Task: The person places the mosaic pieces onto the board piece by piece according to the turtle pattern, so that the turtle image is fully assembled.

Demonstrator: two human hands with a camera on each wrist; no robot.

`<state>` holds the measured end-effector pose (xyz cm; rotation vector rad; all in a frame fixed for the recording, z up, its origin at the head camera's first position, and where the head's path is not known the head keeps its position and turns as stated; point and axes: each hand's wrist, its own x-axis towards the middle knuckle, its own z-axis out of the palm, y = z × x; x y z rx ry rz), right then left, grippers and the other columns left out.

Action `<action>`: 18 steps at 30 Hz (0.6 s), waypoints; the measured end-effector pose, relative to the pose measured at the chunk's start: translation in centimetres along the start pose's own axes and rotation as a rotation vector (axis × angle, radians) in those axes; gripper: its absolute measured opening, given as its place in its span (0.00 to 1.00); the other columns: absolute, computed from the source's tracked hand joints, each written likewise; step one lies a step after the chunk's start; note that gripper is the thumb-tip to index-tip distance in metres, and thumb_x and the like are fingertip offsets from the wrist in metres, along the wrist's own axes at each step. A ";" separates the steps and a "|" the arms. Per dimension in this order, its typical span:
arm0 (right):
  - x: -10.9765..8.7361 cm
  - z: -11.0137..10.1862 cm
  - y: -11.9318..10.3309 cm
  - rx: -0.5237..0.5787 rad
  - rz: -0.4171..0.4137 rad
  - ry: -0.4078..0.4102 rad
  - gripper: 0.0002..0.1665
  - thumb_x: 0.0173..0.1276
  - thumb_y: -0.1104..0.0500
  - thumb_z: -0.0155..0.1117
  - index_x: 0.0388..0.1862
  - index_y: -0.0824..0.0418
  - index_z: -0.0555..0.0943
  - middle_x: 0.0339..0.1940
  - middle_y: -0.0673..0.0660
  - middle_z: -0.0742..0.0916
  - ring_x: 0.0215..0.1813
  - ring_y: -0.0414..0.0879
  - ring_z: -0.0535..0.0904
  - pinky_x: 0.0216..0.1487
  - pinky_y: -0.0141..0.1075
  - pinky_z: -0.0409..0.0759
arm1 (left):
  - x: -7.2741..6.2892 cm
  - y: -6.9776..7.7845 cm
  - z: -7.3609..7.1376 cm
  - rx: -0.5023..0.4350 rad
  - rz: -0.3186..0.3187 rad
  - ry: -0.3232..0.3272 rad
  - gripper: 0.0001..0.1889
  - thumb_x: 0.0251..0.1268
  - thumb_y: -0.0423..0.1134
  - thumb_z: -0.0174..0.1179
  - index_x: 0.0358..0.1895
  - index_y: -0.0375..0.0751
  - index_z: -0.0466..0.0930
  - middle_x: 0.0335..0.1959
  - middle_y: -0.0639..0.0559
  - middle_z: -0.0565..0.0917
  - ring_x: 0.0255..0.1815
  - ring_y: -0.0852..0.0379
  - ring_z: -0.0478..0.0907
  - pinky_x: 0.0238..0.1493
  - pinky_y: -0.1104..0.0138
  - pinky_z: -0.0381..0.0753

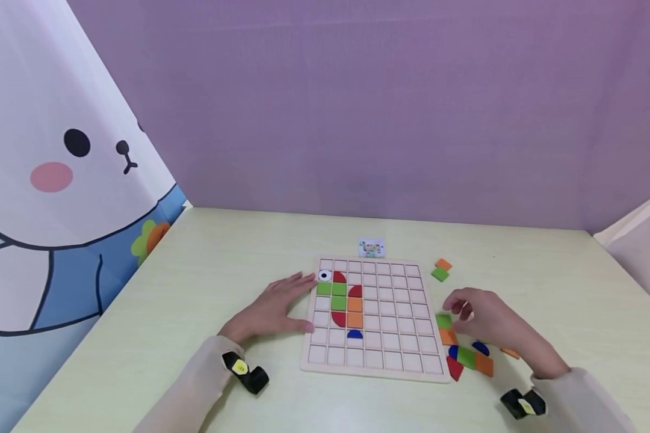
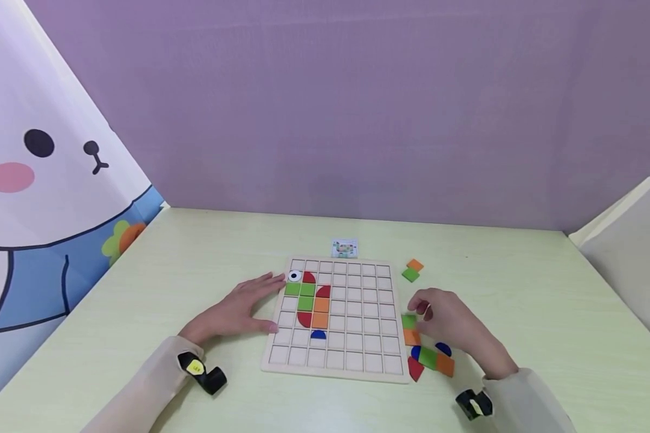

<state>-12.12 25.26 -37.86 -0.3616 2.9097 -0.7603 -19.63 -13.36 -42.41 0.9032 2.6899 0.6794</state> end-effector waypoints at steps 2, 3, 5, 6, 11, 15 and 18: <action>0.1 0.2 0.2 0.027 0.023 -0.021 0.18 0.50 0.66 0.74 0.41 0.64 0.80 0.34 0.51 0.81 0.37 0.45 0.73 0.30 0.28 0.75 | 0.0 0.1 -0.1 -0.002 -0.001 -0.003 0.48 0.52 0.64 0.63 0.75 0.55 0.53 0.77 0.58 0.52 0.79 0.51 0.41 0.76 0.49 0.42; 0.2 0.3 0.2 0.040 0.034 -0.032 0.20 0.50 0.65 0.75 0.43 0.64 0.80 0.35 0.52 0.81 0.38 0.45 0.74 0.31 0.29 0.76 | 0.0 0.1 -0.1 -0.002 0.001 -0.004 0.48 0.52 0.64 0.63 0.75 0.54 0.53 0.77 0.58 0.52 0.79 0.51 0.41 0.76 0.48 0.42; 0.4 0.5 0.3 0.064 0.070 -0.061 0.24 0.49 0.62 0.76 0.46 0.64 0.79 0.38 0.53 0.81 0.40 0.47 0.73 0.33 0.31 0.77 | 0.0 0.2 -0.2 -0.003 0.006 -0.005 0.48 0.52 0.64 0.64 0.75 0.54 0.53 0.77 0.57 0.52 0.79 0.51 0.41 0.76 0.48 0.42; 0.5 0.6 0.4 0.070 0.085 -0.075 0.26 0.49 0.61 0.77 0.47 0.64 0.79 0.39 0.53 0.81 0.41 0.47 0.73 0.34 0.33 0.77 | 0.0 0.2 -0.2 -0.002 0.008 -0.006 0.48 0.52 0.64 0.63 0.75 0.53 0.53 0.77 0.57 0.52 0.79 0.50 0.41 0.76 0.48 0.43; 0.8 0.9 0.6 0.073 0.113 -0.118 0.32 0.45 0.60 0.79 0.50 0.65 0.78 0.41 0.54 0.79 0.41 0.48 0.71 0.37 0.36 0.75 | 0.0 0.3 -0.1 0.007 0.011 -0.007 0.48 0.52 0.65 0.63 0.75 0.53 0.53 0.77 0.57 0.53 0.79 0.50 0.41 0.76 0.48 0.43; 0.9 1.0 0.8 0.074 0.096 -0.131 0.29 0.45 0.61 0.79 0.46 0.64 0.77 0.38 0.53 0.79 0.40 0.47 0.70 0.36 0.35 0.74 | 0.0 0.2 -0.1 0.012 0.011 -0.005 0.48 0.52 0.65 0.63 0.75 0.53 0.53 0.77 0.57 0.52 0.79 0.50 0.41 0.76 0.49 0.43; 1.0 0.9 0.8 0.088 0.082 -0.147 0.26 0.45 0.62 0.79 0.43 0.63 0.77 0.36 0.53 0.78 0.39 0.47 0.70 0.36 0.34 0.73 | 0.0 0.1 -0.1 0.009 0.006 -0.003 0.48 0.52 0.65 0.63 0.75 0.54 0.53 0.77 0.57 0.52 0.79 0.51 0.41 0.76 0.49 0.43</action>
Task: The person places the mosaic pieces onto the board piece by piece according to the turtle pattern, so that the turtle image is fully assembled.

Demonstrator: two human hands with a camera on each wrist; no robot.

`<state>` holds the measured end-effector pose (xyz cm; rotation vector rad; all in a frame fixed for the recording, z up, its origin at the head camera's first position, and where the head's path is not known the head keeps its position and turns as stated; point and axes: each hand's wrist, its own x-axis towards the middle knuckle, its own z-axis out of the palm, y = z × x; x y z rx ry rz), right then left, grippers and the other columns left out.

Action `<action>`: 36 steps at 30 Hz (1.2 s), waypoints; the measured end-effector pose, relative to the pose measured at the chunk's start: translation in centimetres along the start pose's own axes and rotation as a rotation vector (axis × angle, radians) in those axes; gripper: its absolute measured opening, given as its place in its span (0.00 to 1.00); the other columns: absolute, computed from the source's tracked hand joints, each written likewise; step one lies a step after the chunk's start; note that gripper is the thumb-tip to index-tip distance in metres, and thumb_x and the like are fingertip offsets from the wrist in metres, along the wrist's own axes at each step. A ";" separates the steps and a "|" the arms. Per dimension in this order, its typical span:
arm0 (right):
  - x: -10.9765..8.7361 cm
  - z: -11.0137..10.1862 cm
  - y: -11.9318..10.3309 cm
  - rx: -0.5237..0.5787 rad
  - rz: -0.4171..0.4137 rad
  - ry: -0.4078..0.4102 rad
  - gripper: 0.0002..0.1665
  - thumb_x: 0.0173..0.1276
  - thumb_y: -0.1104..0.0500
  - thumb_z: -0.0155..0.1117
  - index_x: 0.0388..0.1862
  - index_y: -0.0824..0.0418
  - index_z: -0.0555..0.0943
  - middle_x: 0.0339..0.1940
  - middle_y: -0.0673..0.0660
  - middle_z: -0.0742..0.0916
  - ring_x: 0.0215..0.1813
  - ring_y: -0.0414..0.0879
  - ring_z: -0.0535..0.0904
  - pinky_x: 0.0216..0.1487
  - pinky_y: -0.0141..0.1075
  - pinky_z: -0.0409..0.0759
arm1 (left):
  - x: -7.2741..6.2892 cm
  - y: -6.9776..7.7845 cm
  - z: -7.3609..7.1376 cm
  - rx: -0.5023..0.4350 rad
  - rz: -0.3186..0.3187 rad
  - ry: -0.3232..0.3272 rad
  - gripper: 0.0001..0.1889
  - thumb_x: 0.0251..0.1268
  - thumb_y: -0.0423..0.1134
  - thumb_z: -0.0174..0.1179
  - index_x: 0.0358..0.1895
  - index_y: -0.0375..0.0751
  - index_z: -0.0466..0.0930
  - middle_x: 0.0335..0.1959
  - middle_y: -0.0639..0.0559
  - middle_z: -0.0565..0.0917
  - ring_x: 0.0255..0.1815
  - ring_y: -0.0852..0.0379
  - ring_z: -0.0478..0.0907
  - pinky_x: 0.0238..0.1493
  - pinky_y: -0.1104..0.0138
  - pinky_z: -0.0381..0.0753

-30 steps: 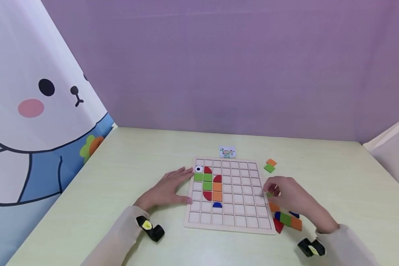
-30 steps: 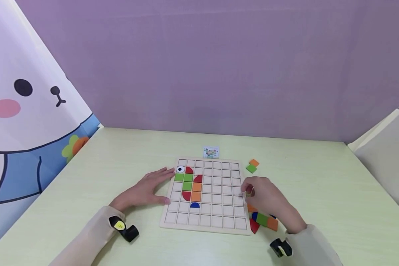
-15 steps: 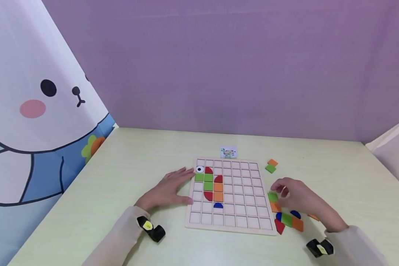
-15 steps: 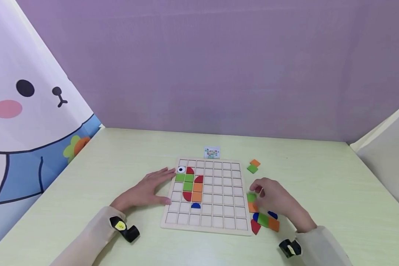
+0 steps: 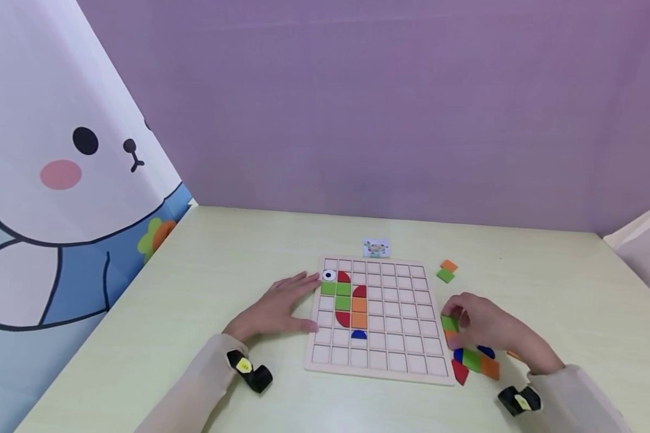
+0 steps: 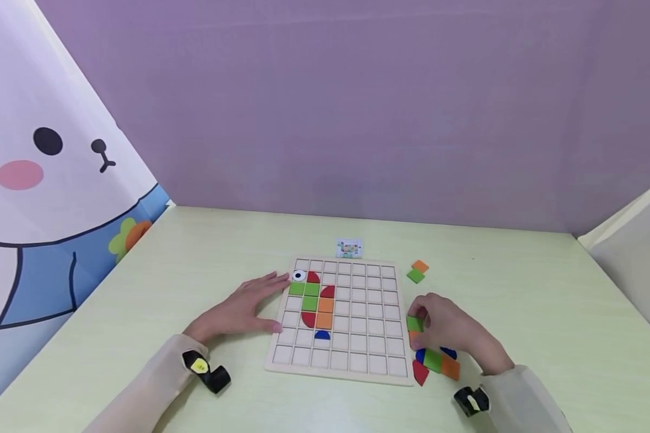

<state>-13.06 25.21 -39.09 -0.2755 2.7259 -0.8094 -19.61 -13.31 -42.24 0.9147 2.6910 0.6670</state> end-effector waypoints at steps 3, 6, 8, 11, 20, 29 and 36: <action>0.0 -0.1 0.0 0.020 -0.011 -0.012 0.25 0.45 0.62 0.79 0.41 0.62 0.75 0.35 0.53 0.78 0.39 0.47 0.70 0.36 0.33 0.72 | 0.0 0.0 0.0 0.000 -0.001 0.002 0.48 0.52 0.65 0.63 0.75 0.54 0.53 0.77 0.58 0.52 0.79 0.51 0.41 0.76 0.49 0.42; 0.0 -0.1 0.0 0.034 -0.021 -0.015 0.26 0.45 0.63 0.79 0.40 0.62 0.74 0.34 0.53 0.78 0.38 0.47 0.70 0.34 0.31 0.72 | 0.0 0.0 0.0 0.000 0.002 0.001 0.48 0.52 0.65 0.63 0.75 0.54 0.53 0.77 0.57 0.52 0.79 0.51 0.41 0.76 0.49 0.43; 0.0 -0.1 0.1 0.037 -0.015 -0.011 0.25 0.45 0.63 0.79 0.40 0.61 0.74 0.34 0.53 0.78 0.37 0.47 0.70 0.34 0.31 0.72 | 0.0 0.0 0.0 -0.001 0.001 -0.001 0.48 0.52 0.65 0.63 0.75 0.53 0.53 0.77 0.57 0.52 0.79 0.51 0.41 0.76 0.49 0.43; 0.0 -0.1 0.1 0.039 0.000 0.000 0.23 0.46 0.64 0.78 0.39 0.61 0.74 0.34 0.53 0.79 0.36 0.47 0.71 0.33 0.32 0.73 | 0.0 0.1 -0.1 -0.004 0.002 -0.003 0.48 0.52 0.65 0.63 0.75 0.53 0.53 0.77 0.57 0.52 0.79 0.51 0.41 0.76 0.49 0.43; -0.1 -0.3 0.1 0.004 0.008 0.041 0.12 0.54 0.67 0.72 0.32 0.58 0.76 0.28 0.51 0.78 0.34 0.45 0.71 0.29 0.30 0.70 | 0.1 0.2 0.0 -0.006 0.008 -0.008 0.48 0.52 0.65 0.63 0.75 0.53 0.54 0.77 0.56 0.52 0.79 0.51 0.41 0.76 0.49 0.43; 0.4 -0.9 -1.4 -0.023 -0.105 0.093 0.07 0.57 0.66 0.68 0.31 0.59 0.78 0.26 0.50 0.77 0.31 0.44 0.70 0.28 0.29 0.68 | 0.0 0.1 0.0 -0.001 -0.002 -0.006 0.48 0.52 0.65 0.63 0.75 0.52 0.54 0.77 0.56 0.52 0.79 0.51 0.41 0.76 0.49 0.43; 1.0 -0.7 -3.0 -0.001 -0.157 0.124 0.06 0.57 0.67 0.67 0.29 0.59 0.79 0.23 0.49 0.76 0.29 0.43 0.69 0.28 0.28 0.67 | 0.0 0.1 0.0 -0.002 -0.001 -0.004 0.48 0.52 0.64 0.63 0.75 0.53 0.54 0.77 0.56 0.53 0.79 0.51 0.41 0.76 0.49 0.43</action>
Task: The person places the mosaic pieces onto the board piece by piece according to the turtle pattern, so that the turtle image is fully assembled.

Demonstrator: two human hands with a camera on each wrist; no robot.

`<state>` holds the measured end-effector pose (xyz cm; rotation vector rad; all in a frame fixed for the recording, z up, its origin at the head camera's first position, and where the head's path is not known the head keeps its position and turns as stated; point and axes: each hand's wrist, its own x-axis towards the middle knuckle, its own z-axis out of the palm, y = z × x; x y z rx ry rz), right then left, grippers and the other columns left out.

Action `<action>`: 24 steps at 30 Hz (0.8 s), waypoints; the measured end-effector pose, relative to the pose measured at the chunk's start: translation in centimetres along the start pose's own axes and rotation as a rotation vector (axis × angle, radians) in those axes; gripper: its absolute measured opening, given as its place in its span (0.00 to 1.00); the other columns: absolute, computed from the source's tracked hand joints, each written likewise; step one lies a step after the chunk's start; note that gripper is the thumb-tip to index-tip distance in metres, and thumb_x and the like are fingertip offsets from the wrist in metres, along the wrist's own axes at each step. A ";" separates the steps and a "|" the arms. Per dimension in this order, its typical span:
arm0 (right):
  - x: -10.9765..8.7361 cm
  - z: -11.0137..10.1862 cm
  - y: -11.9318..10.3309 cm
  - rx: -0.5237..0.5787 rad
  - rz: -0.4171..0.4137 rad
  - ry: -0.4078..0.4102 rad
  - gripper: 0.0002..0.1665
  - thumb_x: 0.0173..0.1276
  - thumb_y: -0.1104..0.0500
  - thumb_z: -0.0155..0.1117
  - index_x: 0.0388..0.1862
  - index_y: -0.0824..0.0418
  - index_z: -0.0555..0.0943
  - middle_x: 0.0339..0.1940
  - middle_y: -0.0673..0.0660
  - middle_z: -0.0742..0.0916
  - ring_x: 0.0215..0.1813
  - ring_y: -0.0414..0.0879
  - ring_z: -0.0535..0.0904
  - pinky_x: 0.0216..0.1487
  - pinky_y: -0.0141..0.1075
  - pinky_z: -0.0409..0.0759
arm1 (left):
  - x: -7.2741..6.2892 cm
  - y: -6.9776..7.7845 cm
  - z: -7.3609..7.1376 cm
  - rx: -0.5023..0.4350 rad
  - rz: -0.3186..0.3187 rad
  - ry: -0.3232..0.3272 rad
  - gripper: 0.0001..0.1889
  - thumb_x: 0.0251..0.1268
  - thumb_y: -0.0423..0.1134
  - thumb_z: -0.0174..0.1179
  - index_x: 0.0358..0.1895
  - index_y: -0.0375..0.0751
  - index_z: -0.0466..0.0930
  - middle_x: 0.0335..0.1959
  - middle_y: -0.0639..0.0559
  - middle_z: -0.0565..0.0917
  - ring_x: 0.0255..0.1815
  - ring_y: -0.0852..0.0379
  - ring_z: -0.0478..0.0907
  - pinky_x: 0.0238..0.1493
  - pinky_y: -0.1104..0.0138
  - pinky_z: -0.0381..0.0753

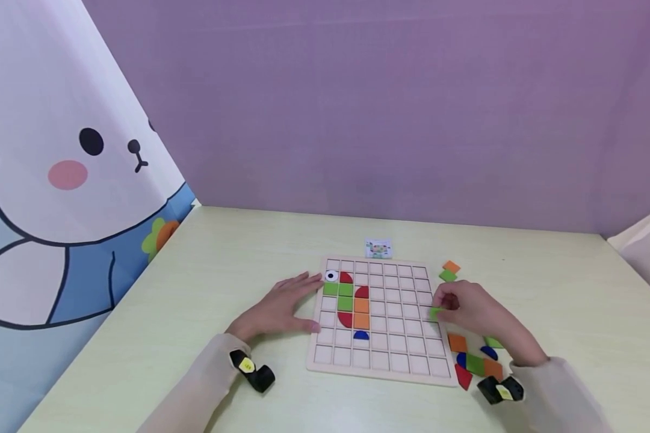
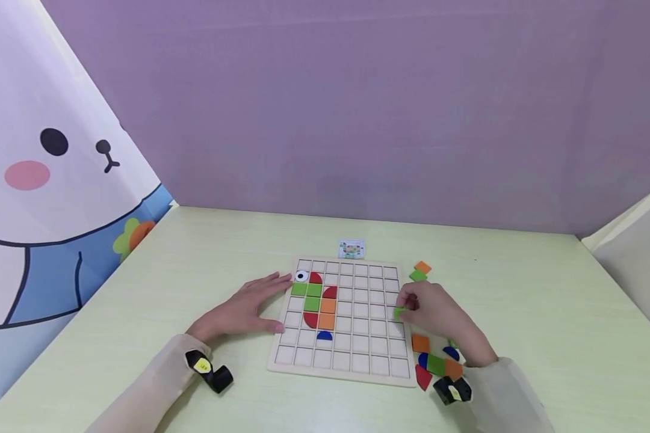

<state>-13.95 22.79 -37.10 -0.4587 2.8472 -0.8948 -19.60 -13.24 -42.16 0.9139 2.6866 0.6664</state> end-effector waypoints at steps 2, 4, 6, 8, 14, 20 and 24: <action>0.2 0.2 -0.3 0.001 -0.004 0.007 0.06 0.57 0.67 0.67 0.28 0.59 0.79 0.23 0.49 0.76 0.29 0.42 0.69 0.28 0.27 0.68 | 0.0 0.0 0.0 -0.001 -0.001 -0.003 0.48 0.52 0.64 0.63 0.75 0.53 0.54 0.77 0.56 0.53 0.79 0.51 0.41 0.76 0.49 0.43; 0.4 0.4 -0.5 0.004 -0.001 0.010 0.06 0.57 0.67 0.67 0.28 0.59 0.78 0.23 0.49 0.76 0.30 0.43 0.70 0.28 0.27 0.68 | 0.1 0.0 0.0 -0.003 -0.001 -0.004 0.48 0.52 0.64 0.63 0.75 0.53 0.54 0.77 0.57 0.53 0.79 0.51 0.41 0.76 0.50 0.43; 0.6 0.5 -0.8 0.008 0.006 0.014 0.06 0.57 0.67 0.67 0.28 0.59 0.78 0.24 0.49 0.77 0.30 0.43 0.70 0.29 0.28 0.68 | 0.1 0.0 0.0 -0.004 -0.003 -0.005 0.48 0.52 0.64 0.63 0.75 0.53 0.54 0.77 0.57 0.53 0.79 0.52 0.41 0.76 0.50 0.43; 0.8 0.7 -1.0 0.012 0.005 0.014 0.06 0.58 0.66 0.68 0.29 0.59 0.78 0.25 0.50 0.77 0.30 0.43 0.70 0.29 0.28 0.69 | 0.1 0.0 0.0 -0.002 -0.003 -0.004 0.48 0.52 0.64 0.63 0.75 0.53 0.54 0.77 0.57 0.53 0.79 0.52 0.41 0.76 0.50 0.43; 1.6 1.0 -1.7 0.040 -0.028 0.003 0.06 0.57 0.68 0.68 0.30 0.61 0.79 0.27 0.50 0.79 0.31 0.43 0.72 0.30 0.28 0.71 | 0.1 0.0 0.0 0.006 0.000 -0.003 0.48 0.52 0.65 0.63 0.75 0.53 0.54 0.77 0.56 0.53 0.79 0.51 0.41 0.76 0.50 0.43; 2.5 1.2 -2.4 0.049 -0.014 0.004 0.05 0.57 0.69 0.67 0.30 0.61 0.81 0.27 0.51 0.80 0.30 0.43 0.72 0.30 0.30 0.72 | 0.1 -0.1 0.0 0.007 0.001 -0.003 0.48 0.52 0.65 0.63 0.75 0.53 0.54 0.77 0.56 0.52 0.79 0.51 0.41 0.76 0.50 0.43; 3.0 1.4 -3.1 0.045 0.033 0.000 0.05 0.58 0.68 0.66 0.32 0.60 0.82 0.28 0.52 0.80 0.31 0.44 0.72 0.32 0.32 0.72 | 0.1 0.0 0.0 0.003 0.008 -0.002 0.48 0.52 0.65 0.63 0.75 0.52 0.54 0.77 0.55 0.53 0.79 0.50 0.42 0.76 0.48 0.43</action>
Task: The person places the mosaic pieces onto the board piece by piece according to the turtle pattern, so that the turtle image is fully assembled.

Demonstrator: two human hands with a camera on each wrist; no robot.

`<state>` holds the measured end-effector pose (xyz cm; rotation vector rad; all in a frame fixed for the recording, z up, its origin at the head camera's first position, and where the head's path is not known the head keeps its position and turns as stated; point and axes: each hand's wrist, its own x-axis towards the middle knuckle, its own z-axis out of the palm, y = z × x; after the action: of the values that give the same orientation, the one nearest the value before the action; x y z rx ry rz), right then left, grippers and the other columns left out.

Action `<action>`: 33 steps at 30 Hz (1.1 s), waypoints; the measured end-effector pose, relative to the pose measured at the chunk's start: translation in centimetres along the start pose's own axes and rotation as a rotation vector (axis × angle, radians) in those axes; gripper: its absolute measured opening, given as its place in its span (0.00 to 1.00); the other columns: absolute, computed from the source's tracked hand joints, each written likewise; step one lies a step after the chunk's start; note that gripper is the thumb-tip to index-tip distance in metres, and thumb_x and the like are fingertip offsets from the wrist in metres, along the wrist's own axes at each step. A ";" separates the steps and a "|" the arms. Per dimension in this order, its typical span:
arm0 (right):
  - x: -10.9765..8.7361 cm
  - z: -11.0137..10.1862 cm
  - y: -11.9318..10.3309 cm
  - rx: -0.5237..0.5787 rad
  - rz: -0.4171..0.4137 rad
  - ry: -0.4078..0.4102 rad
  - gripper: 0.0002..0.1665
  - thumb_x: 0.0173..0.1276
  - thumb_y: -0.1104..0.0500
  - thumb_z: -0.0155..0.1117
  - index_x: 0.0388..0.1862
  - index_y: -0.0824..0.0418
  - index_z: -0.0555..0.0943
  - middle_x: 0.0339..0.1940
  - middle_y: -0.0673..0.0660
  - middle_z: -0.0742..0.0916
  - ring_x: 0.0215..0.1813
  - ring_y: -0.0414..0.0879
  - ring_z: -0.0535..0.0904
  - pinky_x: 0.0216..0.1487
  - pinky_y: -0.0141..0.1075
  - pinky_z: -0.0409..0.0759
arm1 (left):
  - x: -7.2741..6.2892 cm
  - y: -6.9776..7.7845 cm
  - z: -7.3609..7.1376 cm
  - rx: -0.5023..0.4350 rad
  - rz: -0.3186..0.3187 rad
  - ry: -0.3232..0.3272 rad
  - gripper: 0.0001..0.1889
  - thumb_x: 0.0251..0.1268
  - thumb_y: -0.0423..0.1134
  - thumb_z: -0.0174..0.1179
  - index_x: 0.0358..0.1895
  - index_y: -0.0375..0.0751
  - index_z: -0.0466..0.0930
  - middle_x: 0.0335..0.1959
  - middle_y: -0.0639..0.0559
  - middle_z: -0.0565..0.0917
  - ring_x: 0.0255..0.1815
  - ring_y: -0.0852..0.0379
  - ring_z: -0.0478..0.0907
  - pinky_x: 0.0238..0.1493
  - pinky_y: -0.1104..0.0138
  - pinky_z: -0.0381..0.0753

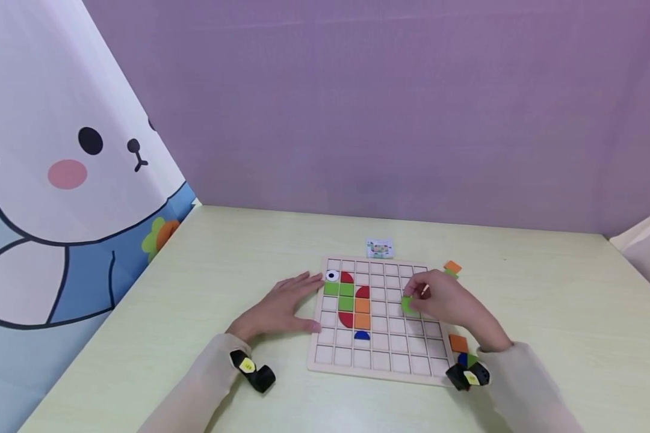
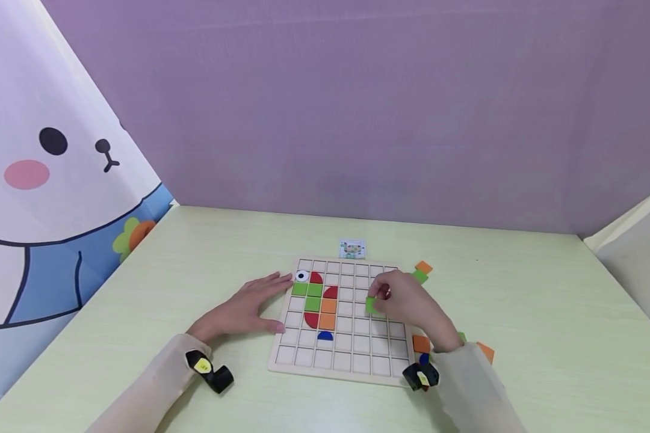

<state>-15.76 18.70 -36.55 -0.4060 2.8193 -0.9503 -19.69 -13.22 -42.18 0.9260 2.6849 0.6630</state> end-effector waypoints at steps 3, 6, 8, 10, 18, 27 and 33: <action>0.4 0.2 -0.3 -0.004 0.020 0.005 0.05 0.58 0.68 0.66 0.33 0.60 0.82 0.29 0.52 0.81 0.32 0.45 0.73 0.34 0.33 0.73 | 0.0 0.0 -0.1 -0.005 0.011 0.002 0.47 0.53 0.64 0.63 0.74 0.51 0.55 0.77 0.54 0.54 0.79 0.48 0.42 0.76 0.47 0.44; 0.8 0.4 -0.4 -0.008 0.032 0.008 0.06 0.59 0.68 0.66 0.34 0.59 0.83 0.30 0.53 0.81 0.33 0.46 0.73 0.35 0.34 0.73 | 0.0 0.0 -0.1 -0.008 0.017 0.002 0.47 0.53 0.64 0.63 0.74 0.50 0.55 0.77 0.53 0.54 0.79 0.48 0.42 0.76 0.47 0.44; 1.0 0.4 -0.4 -0.013 0.039 0.008 0.06 0.59 0.68 0.66 0.34 0.59 0.83 0.30 0.52 0.81 0.34 0.46 0.73 0.35 0.34 0.73 | 0.0 0.0 -0.1 -0.010 0.017 0.002 0.47 0.53 0.64 0.63 0.74 0.50 0.55 0.77 0.53 0.54 0.79 0.47 0.42 0.76 0.46 0.44; 1.3 0.4 -0.4 -0.013 0.029 0.006 0.07 0.59 0.69 0.65 0.35 0.59 0.83 0.30 0.52 0.82 0.33 0.45 0.73 0.35 0.34 0.73 | 0.1 0.0 0.0 -0.011 0.017 0.002 0.47 0.53 0.64 0.63 0.74 0.50 0.55 0.77 0.53 0.54 0.79 0.47 0.42 0.75 0.46 0.44; 2.5 1.0 -0.6 0.022 0.002 0.011 0.08 0.60 0.70 0.64 0.36 0.61 0.84 0.30 0.53 0.82 0.33 0.45 0.73 0.34 0.33 0.74 | 0.1 -0.2 0.1 0.001 0.011 0.000 0.47 0.53 0.64 0.62 0.75 0.50 0.55 0.77 0.53 0.54 0.79 0.48 0.42 0.76 0.47 0.44; 3.8 1.6 -0.6 0.055 -0.015 0.001 0.08 0.59 0.71 0.63 0.36 0.62 0.84 0.30 0.55 0.83 0.33 0.45 0.73 0.34 0.33 0.75 | 0.1 -0.1 0.1 -0.004 0.011 0.002 0.47 0.53 0.65 0.62 0.75 0.51 0.54 0.77 0.54 0.54 0.79 0.49 0.42 0.76 0.48 0.44; 4.4 2.2 -0.3 0.064 -0.041 0.005 0.08 0.59 0.70 0.63 0.36 0.62 0.85 0.31 0.56 0.84 0.33 0.44 0.74 0.34 0.33 0.74 | 0.2 -0.1 0.2 0.005 -0.011 -0.003 0.48 0.53 0.64 0.63 0.75 0.53 0.54 0.77 0.57 0.53 0.79 0.52 0.41 0.76 0.49 0.43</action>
<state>-19.45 15.91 -38.33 -0.4556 2.7863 -1.0478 -19.82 -13.15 -42.40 0.9118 2.6881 0.6529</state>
